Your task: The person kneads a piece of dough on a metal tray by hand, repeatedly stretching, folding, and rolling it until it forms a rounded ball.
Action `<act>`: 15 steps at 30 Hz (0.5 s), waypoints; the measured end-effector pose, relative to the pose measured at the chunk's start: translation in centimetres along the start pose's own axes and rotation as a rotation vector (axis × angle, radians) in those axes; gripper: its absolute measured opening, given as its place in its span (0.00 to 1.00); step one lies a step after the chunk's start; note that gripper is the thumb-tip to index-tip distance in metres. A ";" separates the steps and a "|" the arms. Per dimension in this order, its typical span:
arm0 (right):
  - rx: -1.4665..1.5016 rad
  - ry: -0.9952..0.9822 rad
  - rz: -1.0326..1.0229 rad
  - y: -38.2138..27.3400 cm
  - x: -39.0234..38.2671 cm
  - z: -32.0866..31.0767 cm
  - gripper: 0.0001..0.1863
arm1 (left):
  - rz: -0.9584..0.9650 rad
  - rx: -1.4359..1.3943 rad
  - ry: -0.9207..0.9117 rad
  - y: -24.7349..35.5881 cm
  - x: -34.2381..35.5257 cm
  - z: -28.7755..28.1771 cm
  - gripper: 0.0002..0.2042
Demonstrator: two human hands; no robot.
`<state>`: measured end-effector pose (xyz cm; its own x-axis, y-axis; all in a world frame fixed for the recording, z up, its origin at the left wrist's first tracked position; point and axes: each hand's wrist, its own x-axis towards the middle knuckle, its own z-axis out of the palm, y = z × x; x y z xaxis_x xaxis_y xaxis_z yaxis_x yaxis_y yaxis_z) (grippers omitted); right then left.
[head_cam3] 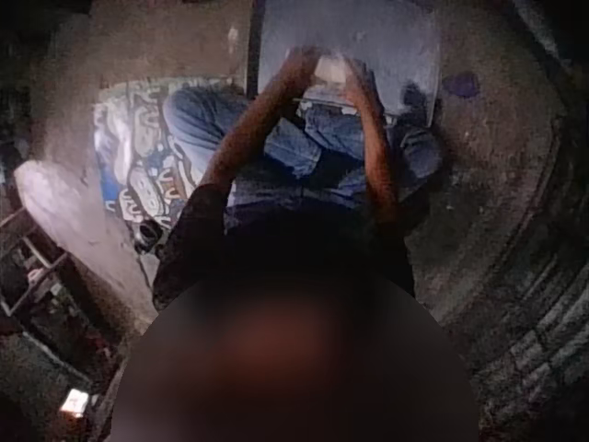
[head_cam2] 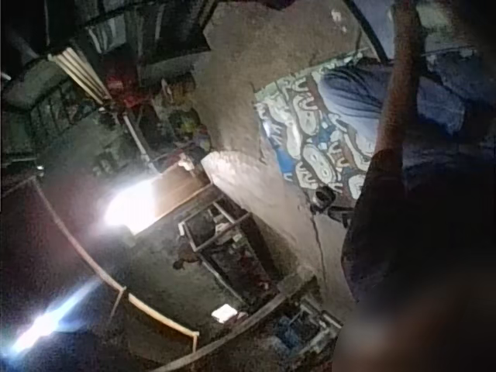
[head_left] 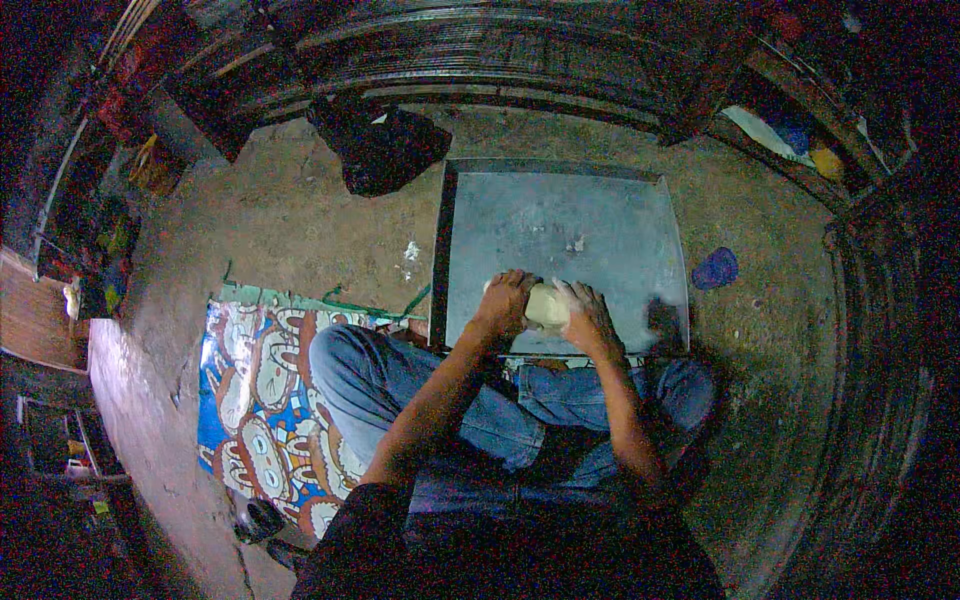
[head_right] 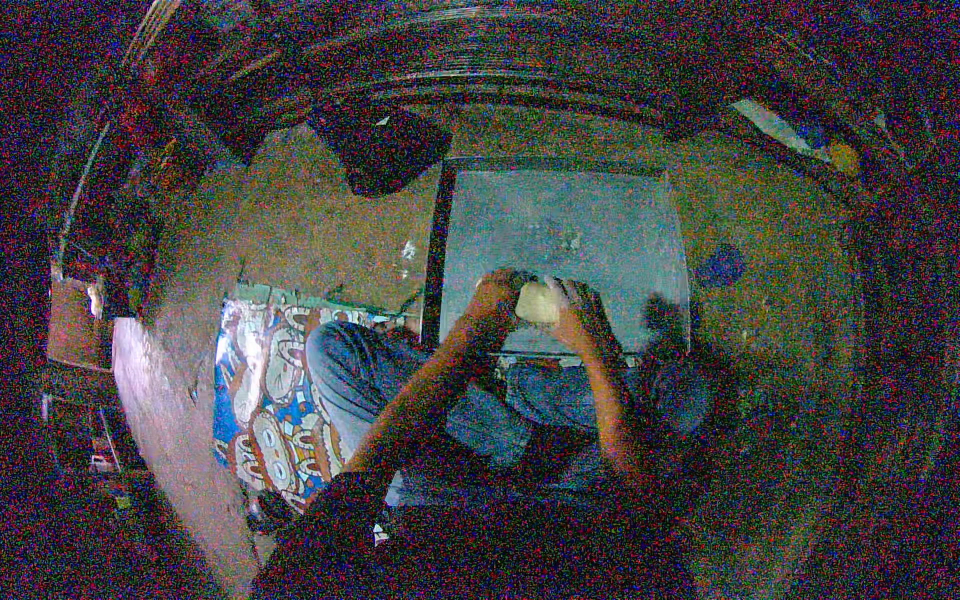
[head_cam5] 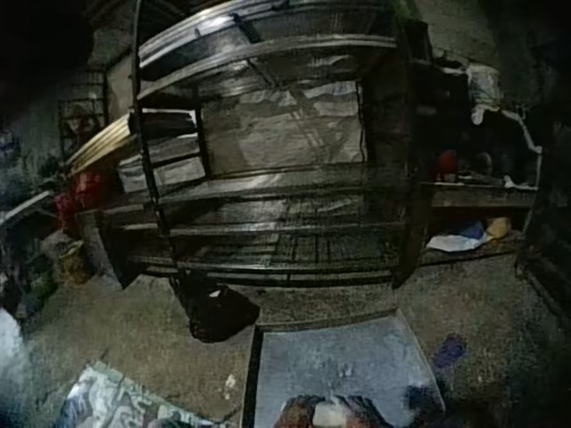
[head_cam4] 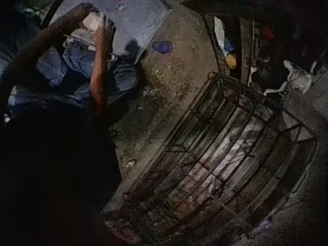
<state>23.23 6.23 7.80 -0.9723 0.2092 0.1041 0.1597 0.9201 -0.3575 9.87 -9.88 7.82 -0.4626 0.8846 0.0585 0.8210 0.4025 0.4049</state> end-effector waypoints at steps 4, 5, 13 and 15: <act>0.336 -0.174 0.174 -0.4 1.2 -2.6 0.41 | 0.013 -0.225 -0.106 -2.5 0.4 0.1 0.30; 0.399 -0.195 0.235 -0.8 1.1 -4.4 0.40 | 0.009 -0.354 -0.150 -1.8 0.4 -1.0 0.29; 1.239 -0.084 0.540 2.0 -0.2 -2.0 0.33 | -0.234 -1.060 -0.388 -0.9 1.4 -2.1 0.36; 1.465 0.070 0.499 2.0 -0.1 0.5 0.28 | -0.344 -1.216 -0.288 0.4 1.2 -3.5 0.27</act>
<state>23.58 7.87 6.62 -0.8567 0.4385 -0.2718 0.1130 -0.3545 -0.9282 8.50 -9.50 11.24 -0.3749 0.8587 -0.3493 -0.2238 0.2819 0.9330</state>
